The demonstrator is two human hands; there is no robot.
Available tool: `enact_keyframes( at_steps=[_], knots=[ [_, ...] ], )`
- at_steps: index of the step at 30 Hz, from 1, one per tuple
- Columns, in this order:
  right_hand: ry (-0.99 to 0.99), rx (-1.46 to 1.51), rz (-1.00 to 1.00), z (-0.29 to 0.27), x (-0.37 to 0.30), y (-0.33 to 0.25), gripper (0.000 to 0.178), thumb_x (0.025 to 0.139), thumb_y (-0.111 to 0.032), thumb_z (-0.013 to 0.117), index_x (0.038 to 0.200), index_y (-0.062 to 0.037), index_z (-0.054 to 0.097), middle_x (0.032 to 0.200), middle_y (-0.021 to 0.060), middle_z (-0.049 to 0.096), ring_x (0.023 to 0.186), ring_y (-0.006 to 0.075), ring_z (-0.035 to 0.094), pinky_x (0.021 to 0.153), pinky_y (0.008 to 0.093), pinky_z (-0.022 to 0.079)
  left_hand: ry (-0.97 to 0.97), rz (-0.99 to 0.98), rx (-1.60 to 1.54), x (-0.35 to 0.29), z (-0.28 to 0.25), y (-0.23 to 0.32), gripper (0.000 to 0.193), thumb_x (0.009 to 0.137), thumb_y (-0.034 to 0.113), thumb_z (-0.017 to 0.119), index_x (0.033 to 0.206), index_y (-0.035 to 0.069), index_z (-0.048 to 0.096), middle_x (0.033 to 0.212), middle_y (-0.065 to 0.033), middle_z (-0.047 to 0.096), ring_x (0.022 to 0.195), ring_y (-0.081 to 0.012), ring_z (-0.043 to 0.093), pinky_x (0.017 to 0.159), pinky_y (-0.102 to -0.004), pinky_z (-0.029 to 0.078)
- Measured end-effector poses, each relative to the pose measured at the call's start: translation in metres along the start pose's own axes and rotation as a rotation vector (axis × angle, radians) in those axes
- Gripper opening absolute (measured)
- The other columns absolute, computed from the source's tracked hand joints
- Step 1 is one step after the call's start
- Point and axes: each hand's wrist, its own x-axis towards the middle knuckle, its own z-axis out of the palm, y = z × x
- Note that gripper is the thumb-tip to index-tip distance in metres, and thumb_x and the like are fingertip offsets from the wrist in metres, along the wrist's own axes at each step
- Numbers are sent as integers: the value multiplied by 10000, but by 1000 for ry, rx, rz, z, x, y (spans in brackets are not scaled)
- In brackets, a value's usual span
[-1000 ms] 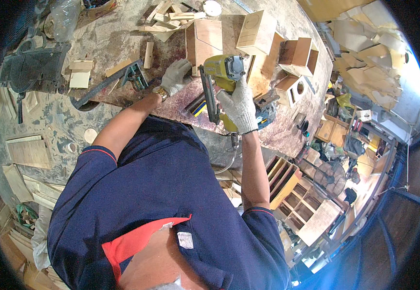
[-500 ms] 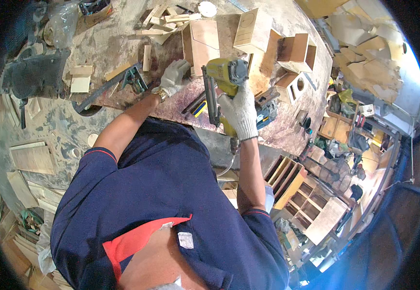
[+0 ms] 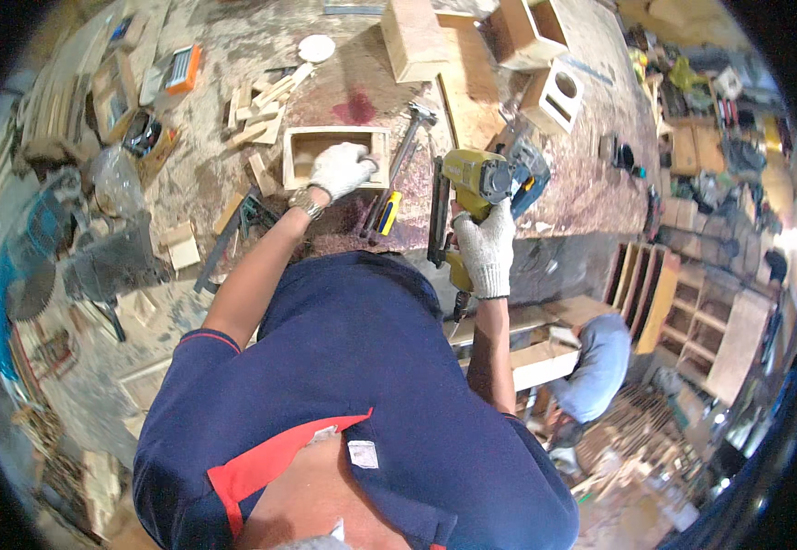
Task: The person uses a nail gun to assemble small wooden boxes on a workbench. They pick up wooden pieces, align them, and fasten them together, then place the finished boxes aside.
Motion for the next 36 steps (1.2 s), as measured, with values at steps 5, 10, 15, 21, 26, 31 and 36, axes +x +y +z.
enact_keyframes(
  at_steps=[5, 10, 15, 21, 26, 31, 36],
  knots=[
    [60, 8, 151, -11, -24, 32, 395, 854, -89, 700, 1213, 3, 560, 835, 150, 720, 584, 201, 688, 531, 368, 536, -126, 14, 108, 2, 1, -31, 511, 984, 522, 559, 924, 34, 700, 889, -212, 704, 866, -399, 681, 796, -511, 516],
    [3, -73, 287, -10, -36, 53, 495, 842, -132, 716, 1289, -5, 544, 974, 227, 744, 735, 317, 748, 669, 421, 579, -287, -68, -233, 17, 25, -29, 481, 955, 511, 637, 920, 38, 718, 853, -172, 719, 804, -328, 687, 751, -454, 513],
    [8, -121, 233, -1, -38, 52, 572, 832, -186, 755, 1328, -10, 531, 1072, 251, 740, 1032, 427, 719, 859, 463, 566, -214, -94, -257, 13, 29, -22, 448, 928, 479, 684, 831, 41, 669, 792, -150, 694, 753, -311, 659, 697, -440, 488],
    [-33, -181, 229, 8, -34, 38, 624, 839, -218, 756, 1378, -25, 510, 1105, 257, 734, 1046, 442, 708, 867, 482, 564, -166, -108, -141, 5, 20, -7, 463, 928, 511, 666, 845, 55, 670, 797, -187, 692, 794, -365, 682, 715, -491, 492],
    [-32, -166, 221, 13, -37, 31, 629, 843, -221, 752, 1392, -37, 505, 1127, 258, 730, 1068, 446, 699, 878, 487, 561, -134, -103, -94, 5, 22, -4, 460, 923, 526, 665, 876, 69, 685, 851, -206, 707, 847, -399, 687, 749, -512, 503],
    [14, -171, 109, 16, -40, 29, 636, 833, -213, 752, 1390, -35, 501, 1129, 263, 727, 1080, 449, 693, 883, 483, 560, -128, -75, -99, 7, 26, -11, 469, 922, 544, 657, 921, 78, 710, 922, -222, 726, 894, -422, 690, 770, -534, 505],
    [6, -92, 169, 18, -46, 30, 651, 824, -198, 758, 1397, -34, 498, 1126, 257, 730, 1055, 438, 706, 879, 469, 567, -190, -137, -190, 11, 22, -12, 403, 902, 465, 741, 894, 66, 691, 782, -120, 711, 666, -251, 651, 683, -424, 520]
  ],
)
